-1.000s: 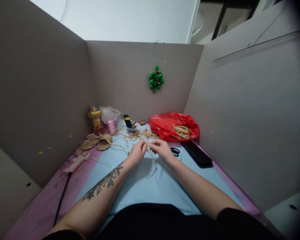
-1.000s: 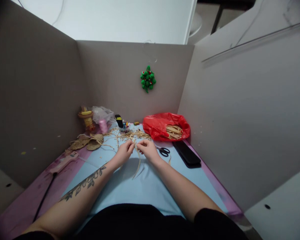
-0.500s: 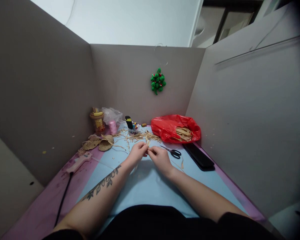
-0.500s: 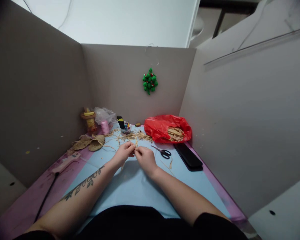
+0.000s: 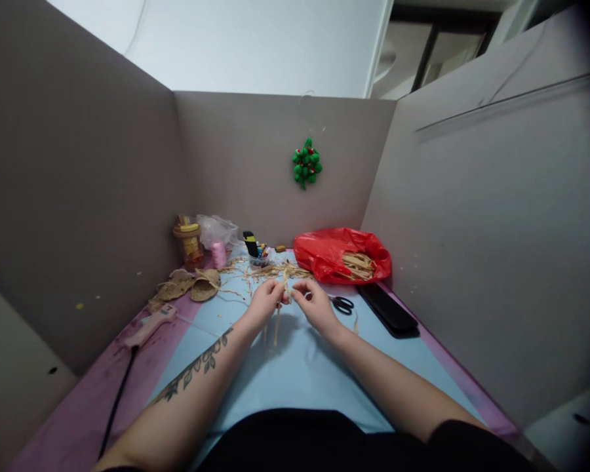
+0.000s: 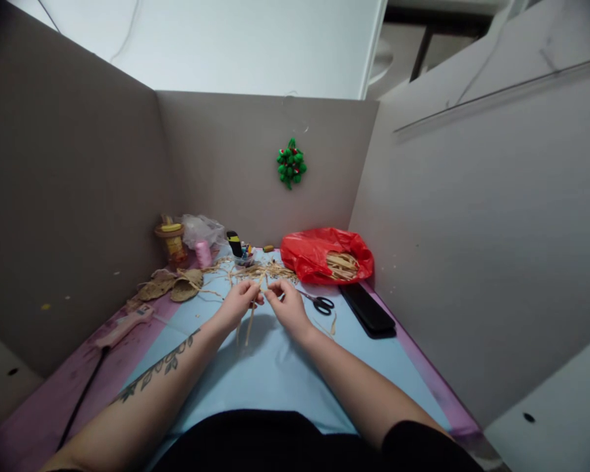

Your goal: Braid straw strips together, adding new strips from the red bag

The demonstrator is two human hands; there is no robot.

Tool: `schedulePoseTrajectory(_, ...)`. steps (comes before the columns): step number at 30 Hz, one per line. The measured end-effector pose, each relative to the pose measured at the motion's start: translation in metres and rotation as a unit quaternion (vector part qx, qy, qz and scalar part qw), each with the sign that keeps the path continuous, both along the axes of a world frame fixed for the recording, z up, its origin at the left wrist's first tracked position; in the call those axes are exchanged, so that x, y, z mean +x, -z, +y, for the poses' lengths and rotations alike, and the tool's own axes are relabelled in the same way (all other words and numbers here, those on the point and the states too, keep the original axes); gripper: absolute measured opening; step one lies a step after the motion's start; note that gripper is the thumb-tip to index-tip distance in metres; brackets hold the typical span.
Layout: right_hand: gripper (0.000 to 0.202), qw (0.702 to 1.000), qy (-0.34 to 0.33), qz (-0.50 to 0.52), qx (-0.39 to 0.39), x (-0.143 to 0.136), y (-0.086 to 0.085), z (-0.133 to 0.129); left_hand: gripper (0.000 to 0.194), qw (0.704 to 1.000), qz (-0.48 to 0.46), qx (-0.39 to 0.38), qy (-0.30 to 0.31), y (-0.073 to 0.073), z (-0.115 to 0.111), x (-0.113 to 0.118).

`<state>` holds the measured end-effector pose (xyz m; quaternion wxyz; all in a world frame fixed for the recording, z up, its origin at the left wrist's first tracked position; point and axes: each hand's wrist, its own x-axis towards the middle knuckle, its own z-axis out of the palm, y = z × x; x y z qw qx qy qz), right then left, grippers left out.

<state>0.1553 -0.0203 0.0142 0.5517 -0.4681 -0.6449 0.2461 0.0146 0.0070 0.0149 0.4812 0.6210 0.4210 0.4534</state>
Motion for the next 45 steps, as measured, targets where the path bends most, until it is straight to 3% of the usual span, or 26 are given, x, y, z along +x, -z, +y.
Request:
schedulePoseTrajectory(4, 0.025, 0.982, -0.125, 0.094, -0.107, -0.002, -0.002, 0.004, 0.025, 0.998, 0.035, 0.052, 0.023, -0.001, -0.004, 0.003)
schedulePoseTrajectory(6, 0.027, 0.974, -0.143, 0.109, -0.136, -0.002, -0.003, 0.003, 0.022, 0.998, 0.037, 0.043, 0.033, -0.002, -0.006, 0.004)
schedulePoseTrajectory(13, 0.029, 0.980, -0.085, 0.112, -0.144, 0.001, 0.001, 0.005, 0.021, 0.996, 0.074, -0.010, 0.054, -0.002, -0.006, 0.001)
schedulePoseTrajectory(16, 0.024, 0.978, -0.077, 0.115, -0.157, 0.002, 0.003, 0.007, 0.023, 0.987, 0.146, 0.061, 0.033, -0.003, -0.004, -0.003)
schedulePoseTrajectory(20, 0.021, 0.979, -0.067, 0.111, -0.156, 0.000, 0.002, 0.007, 0.022, 0.952, 0.245, 0.182, 0.000, -0.005, -0.003, -0.009)
schedulePoseTrajectory(26, 0.020, 0.981, -0.065, 0.117, -0.142, 0.002, 0.005, 0.010, 0.023, 0.944, 0.250, 0.214, -0.019, -0.004, -0.003, -0.009)
schedulePoseTrajectory(31, 0.021, 0.980, -0.063, 0.127, -0.139, 0.004, 0.005, 0.012, 0.023, 0.901, 0.300, 0.313, -0.010, -0.007, -0.004, -0.010)
schedulePoseTrajectory(34, 0.021, 0.978, -0.060, 0.135, -0.146, 0.003, 0.005, 0.011, 0.023, 0.885, 0.323, 0.334, -0.018, -0.009, -0.007, -0.012)
schedulePoseTrajectory(37, 0.019, 0.977, -0.046, 0.148, -0.148, 0.002, 0.005, 0.010, 0.022, 0.896, 0.309, 0.317, -0.032, -0.012, -0.010, -0.011)
schedulePoseTrajectory(41, 0.018, 0.975, -0.019, 0.162, -0.151, -0.001, 0.007, 0.008, 0.021, 0.953, 0.244, 0.171, -0.050, -0.014, -0.014, -0.004)
schedulePoseTrajectory(43, 0.017, 0.973, -0.010, 0.177, -0.151, -0.002, 0.007, 0.008, 0.024, 0.968, 0.217, 0.118, -0.048, -0.013, -0.017, 0.000)
schedulePoseTrajectory(45, 0.017, 0.968, -0.003, 0.200, -0.154, -0.004, 0.007, 0.009, 0.025, 0.968, 0.213, 0.127, -0.040, -0.010, -0.020, 0.004)
